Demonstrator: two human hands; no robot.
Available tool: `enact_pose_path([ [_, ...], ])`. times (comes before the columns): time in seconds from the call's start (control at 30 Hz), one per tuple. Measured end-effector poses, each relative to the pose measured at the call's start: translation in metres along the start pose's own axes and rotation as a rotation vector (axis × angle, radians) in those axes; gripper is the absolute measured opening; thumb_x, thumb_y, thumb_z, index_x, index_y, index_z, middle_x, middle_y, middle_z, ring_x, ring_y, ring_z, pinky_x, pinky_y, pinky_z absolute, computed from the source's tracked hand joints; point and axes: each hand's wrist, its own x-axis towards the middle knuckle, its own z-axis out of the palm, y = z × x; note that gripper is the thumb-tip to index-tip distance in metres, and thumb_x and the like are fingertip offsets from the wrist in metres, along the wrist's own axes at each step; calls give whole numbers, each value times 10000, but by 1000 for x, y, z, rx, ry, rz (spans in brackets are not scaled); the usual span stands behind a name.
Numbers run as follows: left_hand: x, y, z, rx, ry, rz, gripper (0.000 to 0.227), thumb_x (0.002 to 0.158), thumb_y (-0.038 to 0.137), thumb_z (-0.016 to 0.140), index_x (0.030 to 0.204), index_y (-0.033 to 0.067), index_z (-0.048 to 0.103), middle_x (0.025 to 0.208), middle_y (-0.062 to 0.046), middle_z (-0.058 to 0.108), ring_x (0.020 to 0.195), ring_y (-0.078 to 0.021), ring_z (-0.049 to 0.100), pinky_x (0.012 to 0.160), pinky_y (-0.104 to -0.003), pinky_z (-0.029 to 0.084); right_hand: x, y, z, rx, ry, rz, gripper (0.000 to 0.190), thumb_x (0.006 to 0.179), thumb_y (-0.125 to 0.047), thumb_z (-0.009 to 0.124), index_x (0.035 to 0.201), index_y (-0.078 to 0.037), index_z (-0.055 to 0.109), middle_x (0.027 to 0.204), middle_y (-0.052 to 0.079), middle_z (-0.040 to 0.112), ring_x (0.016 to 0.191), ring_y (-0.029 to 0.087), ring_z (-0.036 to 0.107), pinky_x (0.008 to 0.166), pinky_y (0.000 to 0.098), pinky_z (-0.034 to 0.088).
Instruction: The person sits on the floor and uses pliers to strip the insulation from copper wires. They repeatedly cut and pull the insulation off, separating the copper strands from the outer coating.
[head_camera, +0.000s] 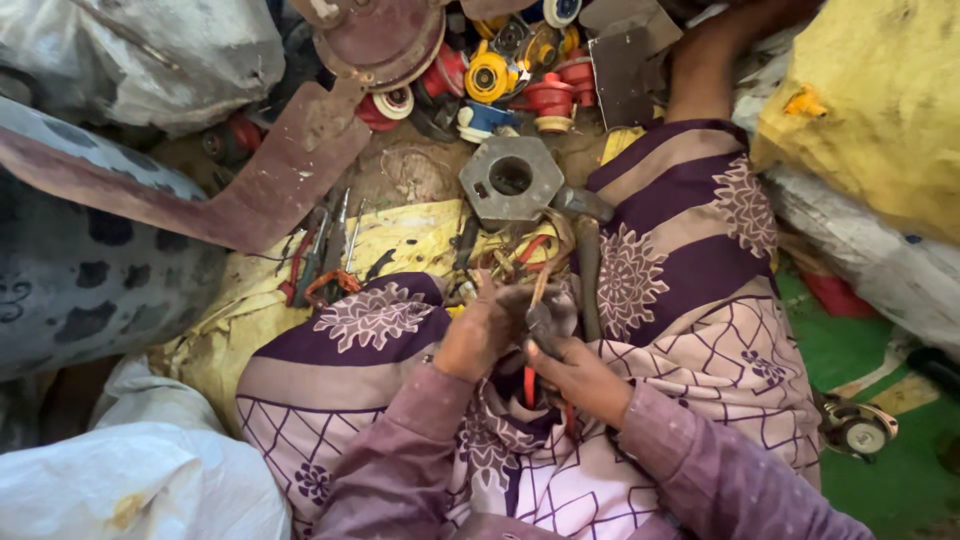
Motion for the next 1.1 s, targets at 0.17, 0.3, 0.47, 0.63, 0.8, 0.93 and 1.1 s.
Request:
enact_pose_path([
  [0.17, -24, 10, 41, 1073, 507, 441, 484, 990, 423, 622, 1157, -19, 725, 1028, -145, 770, 942, -205, 722, 837, -334, 551, -2, -22, -12, 407, 194, -24, 346, 1005, -400, 555, 860, -88, 588, 628, -27, 487, 502, 102, 445, 447, 285, 360],
  [0.3, -31, -24, 69, 1106, 475, 46, 409, 987, 397, 649, 1004, -4, 733, 837, -124, 764, 751, -179, 721, 698, -333, 559, -13, -43, -25, 615, 193, -136, 465, 1016, -509, 527, 809, -93, 511, 601, -19, 447, 462, 102, 405, 410, 280, 319],
  [0.47, -20, -54, 42, 702, 213, 48, 395, 1034, 356, 610, 979, -2, 767, 822, -68, 775, 702, -119, 708, 653, -300, 566, -19, -58, -21, 596, 125, 89, 449, 965, -553, 568, 783, -151, 489, 571, -23, 416, 426, 99, 343, 401, 274, 274],
  [0.63, -40, 0, 3, 953, 468, -94, 233, 935, 245, 652, 992, 108, 833, 610, -9, 593, 441, -120, 432, 415, -325, 327, -16, -51, -36, 419, -209, -60, 547, 1058, -591, 569, 783, -124, 493, 598, -57, 426, 431, 59, 348, 360, 244, 258],
  [0.8, -58, 10, -13, 1194, 349, -18, 324, 969, 297, 679, 825, 13, 741, 609, -9, 553, 519, -80, 468, 446, -337, 356, -8, -25, -32, 48, -71, -274, 380, 1011, -453, 564, 1094, -97, 671, 797, -39, 631, 655, 83, 562, 574, 280, 502],
  [0.93, -37, 3, 10, 1392, 333, 33, 443, 1045, 342, 637, 777, -10, 659, 602, -116, 513, 555, -178, 449, 492, -391, 404, 12, -18, -26, 178, -4, -453, 398, 1100, -395, 540, 1093, -15, 661, 850, -60, 561, 781, 54, 501, 674, 256, 470],
  [1.1, -5, 73, 69, 1789, 732, 374, 399, 963, 404, 656, 820, 36, 716, 739, -160, 671, 668, -318, 627, 597, -452, 479, 1, -16, -22, -380, -148, -367, 358, 1042, -375, 609, 1240, -85, 680, 939, 40, 681, 831, 145, 626, 749, 330, 505],
])
